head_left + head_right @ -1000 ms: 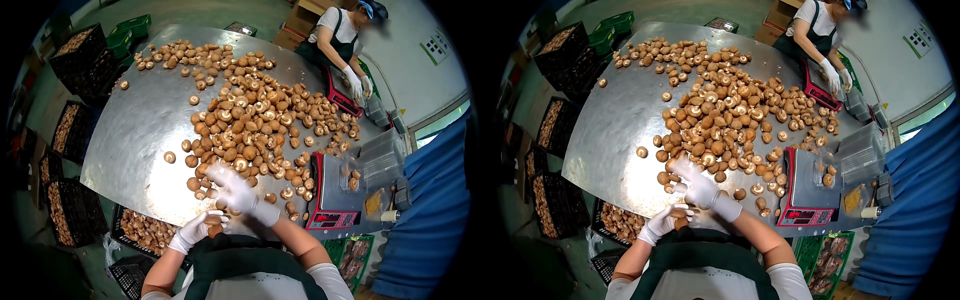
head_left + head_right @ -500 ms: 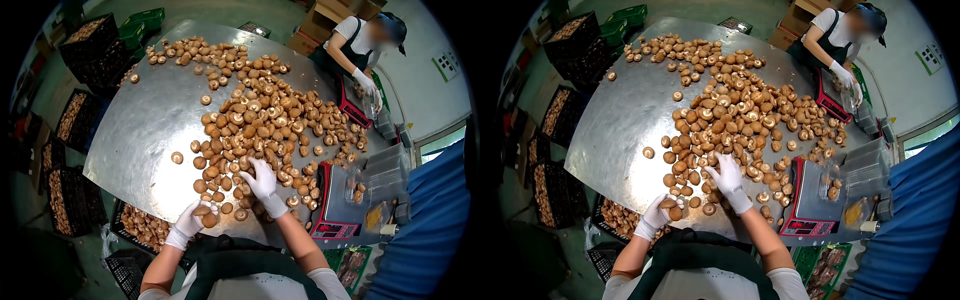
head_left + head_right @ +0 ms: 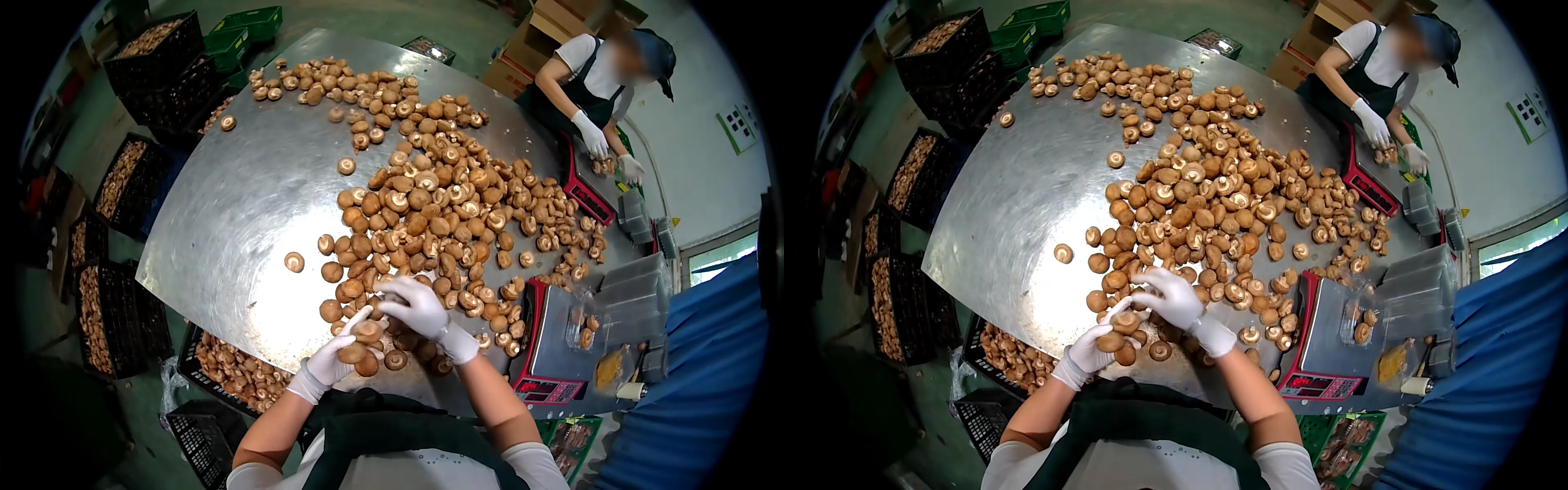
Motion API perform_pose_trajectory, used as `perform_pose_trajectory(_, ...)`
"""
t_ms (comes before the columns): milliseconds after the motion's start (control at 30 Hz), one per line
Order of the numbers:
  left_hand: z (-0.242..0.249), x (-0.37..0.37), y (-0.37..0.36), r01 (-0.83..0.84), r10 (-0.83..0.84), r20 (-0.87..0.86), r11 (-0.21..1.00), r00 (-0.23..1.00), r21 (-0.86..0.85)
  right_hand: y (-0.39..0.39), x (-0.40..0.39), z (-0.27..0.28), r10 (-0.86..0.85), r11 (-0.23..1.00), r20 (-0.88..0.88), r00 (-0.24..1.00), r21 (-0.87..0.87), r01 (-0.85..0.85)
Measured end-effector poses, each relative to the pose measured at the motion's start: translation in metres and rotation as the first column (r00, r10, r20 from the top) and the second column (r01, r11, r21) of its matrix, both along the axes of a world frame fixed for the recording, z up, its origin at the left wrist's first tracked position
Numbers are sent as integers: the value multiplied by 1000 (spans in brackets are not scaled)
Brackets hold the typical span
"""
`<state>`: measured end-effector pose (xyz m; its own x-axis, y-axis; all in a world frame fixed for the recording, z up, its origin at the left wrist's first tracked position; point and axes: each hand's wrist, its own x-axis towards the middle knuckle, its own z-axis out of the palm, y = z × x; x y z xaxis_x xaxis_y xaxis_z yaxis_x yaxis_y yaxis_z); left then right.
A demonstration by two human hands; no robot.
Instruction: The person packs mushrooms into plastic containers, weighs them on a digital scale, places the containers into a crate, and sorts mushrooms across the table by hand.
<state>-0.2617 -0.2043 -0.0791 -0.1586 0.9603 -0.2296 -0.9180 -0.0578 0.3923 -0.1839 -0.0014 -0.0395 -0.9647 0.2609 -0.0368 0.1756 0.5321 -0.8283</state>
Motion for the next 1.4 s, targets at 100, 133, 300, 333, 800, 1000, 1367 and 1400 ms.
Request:
perform_pose_trajectory(100,11,-4,1,3,-3,17,1000,1000,29,6,-48,-20,-156,980,-121,980,106,169)
perform_pose_trajectory(133,15,-5,1,4,-4,11,1000,1000,26,8,-64,-33,-205,959,-205,957,151,238)
perform_pose_trajectory(300,14,-10,-6,-26,23,-220,1000,975,-14,17,-91,-69,-143,955,-61,988,254,154)
perform_pose_trajectory(333,16,-13,-8,-42,38,-222,999,974,-11,18,-89,-65,-170,981,-148,974,72,183)
perform_pose_trajectory(800,24,-72,-81,-581,578,-93,814,811,-10,-53,-36,-28,262,691,159,952,-719,-70)
perform_pose_trajectory(1000,66,-30,-25,-730,468,-673,665,573,-160,-104,-12,-27,-7,512,-152,988,-849,-127)
perform_pose_trajectory(1367,13,27,60,-455,562,-422,826,711,334,-48,27,-5,-475,67,-11,880,-997,23)
perform_pose_trajectory(1400,16,25,63,-537,663,-158,703,732,466,-28,43,19,-604,234,-70,794,-968,92)
